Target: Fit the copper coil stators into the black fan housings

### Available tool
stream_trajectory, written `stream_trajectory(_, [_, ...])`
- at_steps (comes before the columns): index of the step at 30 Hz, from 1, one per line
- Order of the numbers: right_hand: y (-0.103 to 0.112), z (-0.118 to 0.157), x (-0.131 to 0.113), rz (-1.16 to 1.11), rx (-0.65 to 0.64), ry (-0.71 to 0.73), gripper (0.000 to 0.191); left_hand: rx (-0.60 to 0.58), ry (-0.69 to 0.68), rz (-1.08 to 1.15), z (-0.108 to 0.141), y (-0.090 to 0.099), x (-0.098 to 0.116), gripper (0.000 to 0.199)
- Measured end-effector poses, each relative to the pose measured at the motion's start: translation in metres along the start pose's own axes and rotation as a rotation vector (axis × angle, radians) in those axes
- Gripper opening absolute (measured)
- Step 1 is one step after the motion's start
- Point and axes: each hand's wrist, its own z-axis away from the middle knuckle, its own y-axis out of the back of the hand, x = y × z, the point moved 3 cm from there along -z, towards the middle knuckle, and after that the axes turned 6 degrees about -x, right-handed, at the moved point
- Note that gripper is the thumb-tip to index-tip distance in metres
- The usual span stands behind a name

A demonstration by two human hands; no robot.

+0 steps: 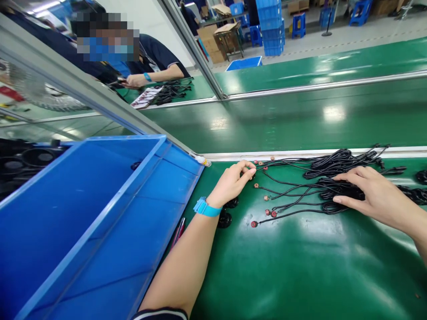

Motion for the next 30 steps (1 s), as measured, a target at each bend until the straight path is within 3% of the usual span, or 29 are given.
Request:
stream_trajectory(8, [0.005,0.002,-0.002,0.050,0.011,0.058,0.066,0.177,-0.015,-0.186,-0.006,-0.009,0.016,0.015])
stream_trajectory(11, [0.002,0.004,0.001,0.067,-0.052,0.055,0.075,0.069,-0.170,-0.211,0.000,-0.021,0.031,0.014])
stream_trajectory(16, [-0.005,0.009,0.012,0.116,-0.088,0.004,0.090,-0.117,-0.418,-0.315,0.024,-0.042,0.047,0.051])
stream_trajectory(23, [-0.010,0.020,0.020,0.134,-0.163,0.006,0.081,-0.163,-0.376,-0.285,0.058,-0.052,0.049,0.013])
stream_trajectory(27, [-0.005,0.040,0.006,0.103,-0.226,0.020,0.064,-0.132,-0.399,-0.301,0.066,-0.053,0.048,0.012])
stream_trajectory(30, [0.002,0.050,-0.003,0.077,-0.254,0.031,0.065,-0.105,-0.379,-0.313,0.069,-0.050,0.046,0.010])
